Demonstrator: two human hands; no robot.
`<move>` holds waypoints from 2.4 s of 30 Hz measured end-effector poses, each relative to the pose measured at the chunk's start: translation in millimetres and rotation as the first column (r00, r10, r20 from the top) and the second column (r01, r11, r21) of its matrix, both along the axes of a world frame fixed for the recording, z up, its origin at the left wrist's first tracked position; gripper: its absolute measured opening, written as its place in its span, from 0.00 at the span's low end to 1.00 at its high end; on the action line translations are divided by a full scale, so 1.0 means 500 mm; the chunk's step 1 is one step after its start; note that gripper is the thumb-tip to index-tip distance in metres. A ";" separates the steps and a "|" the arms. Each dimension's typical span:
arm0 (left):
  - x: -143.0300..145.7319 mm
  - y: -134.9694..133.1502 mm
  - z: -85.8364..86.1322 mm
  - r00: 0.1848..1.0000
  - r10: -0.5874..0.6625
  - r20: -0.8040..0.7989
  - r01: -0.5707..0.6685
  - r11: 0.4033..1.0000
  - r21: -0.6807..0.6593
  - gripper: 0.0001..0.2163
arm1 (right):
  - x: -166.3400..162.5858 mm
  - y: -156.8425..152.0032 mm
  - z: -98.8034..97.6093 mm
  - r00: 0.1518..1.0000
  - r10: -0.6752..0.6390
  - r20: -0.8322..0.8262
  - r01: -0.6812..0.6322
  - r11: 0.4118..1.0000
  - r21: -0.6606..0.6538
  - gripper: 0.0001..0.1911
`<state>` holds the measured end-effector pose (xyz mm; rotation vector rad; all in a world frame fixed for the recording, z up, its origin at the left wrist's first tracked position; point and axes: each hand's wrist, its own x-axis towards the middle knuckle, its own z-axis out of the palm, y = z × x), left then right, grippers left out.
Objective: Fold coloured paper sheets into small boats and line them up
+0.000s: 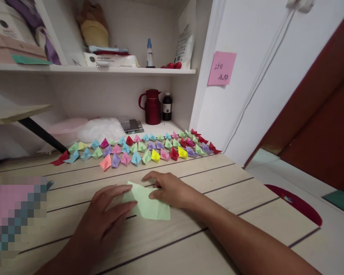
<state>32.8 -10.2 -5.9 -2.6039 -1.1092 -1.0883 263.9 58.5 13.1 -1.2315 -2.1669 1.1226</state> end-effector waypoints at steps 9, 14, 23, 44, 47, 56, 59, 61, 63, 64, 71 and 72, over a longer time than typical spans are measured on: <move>-0.001 0.021 -0.006 0.960 0.280 -0.033 -0.267 0.941 0.209 0.22 | 0.018 0.023 -0.013 0.972 -0.007 -0.234 -0.037 0.983 -0.180 0.21; 0.004 0.028 -0.007 0.945 0.307 -0.111 -0.260 0.913 0.315 0.22 | 0.028 0.033 -0.012 0.936 -0.012 -0.350 -0.046 0.986 -0.158 0.20; 0.007 0.020 -0.025 0.945 0.173 -0.277 -0.113 0.969 0.222 0.22 | -0.010 -0.016 0.010 0.937 0.232 -0.262 -0.256 0.965 -0.061 0.18; -0.014 0.034 -0.015 0.867 0.052 -0.495 -0.142 0.979 -0.146 0.21 | 0.046 0.009 0.015 0.970 0.176 -0.169 -0.214 0.945 -0.247 0.19; -0.028 0.034 -0.024 0.876 0.058 -0.478 -0.148 0.977 -0.153 0.22 | 0.068 0.008 0.028 0.941 0.279 -0.192 -0.326 0.902 -0.282 0.19; -0.041 0.024 -0.060 0.898 0.007 -0.440 -0.079 0.986 -0.146 0.27 | 0.041 0.009 0.002 0.941 0.339 -0.010 -0.328 0.918 0.224 0.24; -0.040 0.022 -0.060 0.894 -0.004 -0.447 -0.074 0.985 -0.156 0.26 | 0.039 0.015 -0.006 0.947 0.323 0.002 -0.313 0.918 0.244 0.17; -0.038 0.021 -0.059 0.904 -0.013 -0.426 -0.060 0.986 -0.157 0.26 | 0.039 0.018 -0.007 0.946 0.321 0.035 -0.320 0.914 0.250 0.14; -0.035 0.020 -0.058 0.916 -0.019 -0.401 -0.045 0.988 -0.149 0.27 | 0.037 0.021 -0.007 0.951 0.303 0.059 -0.308 0.912 0.271 0.08; -0.032 0.019 -0.056 0.919 -0.020 -0.394 -0.041 0.989 -0.145 0.27 | 0.035 0.022 -0.008 0.957 0.282 0.066 -0.289 0.915 0.282 0.05; -0.015 0.011 -0.028 0.911 -0.014 -0.412 -0.063 0.983 -0.172 0.25 | 0.005 0.030 -0.039 0.996 0.087 0.034 -0.093 0.934 0.345 0.10; -0.014 0.010 -0.027 0.914 -0.013 -0.406 -0.065 0.982 -0.178 0.25 | 0.001 0.031 -0.042 0.997 0.064 0.035 -0.072 0.932 0.356 0.11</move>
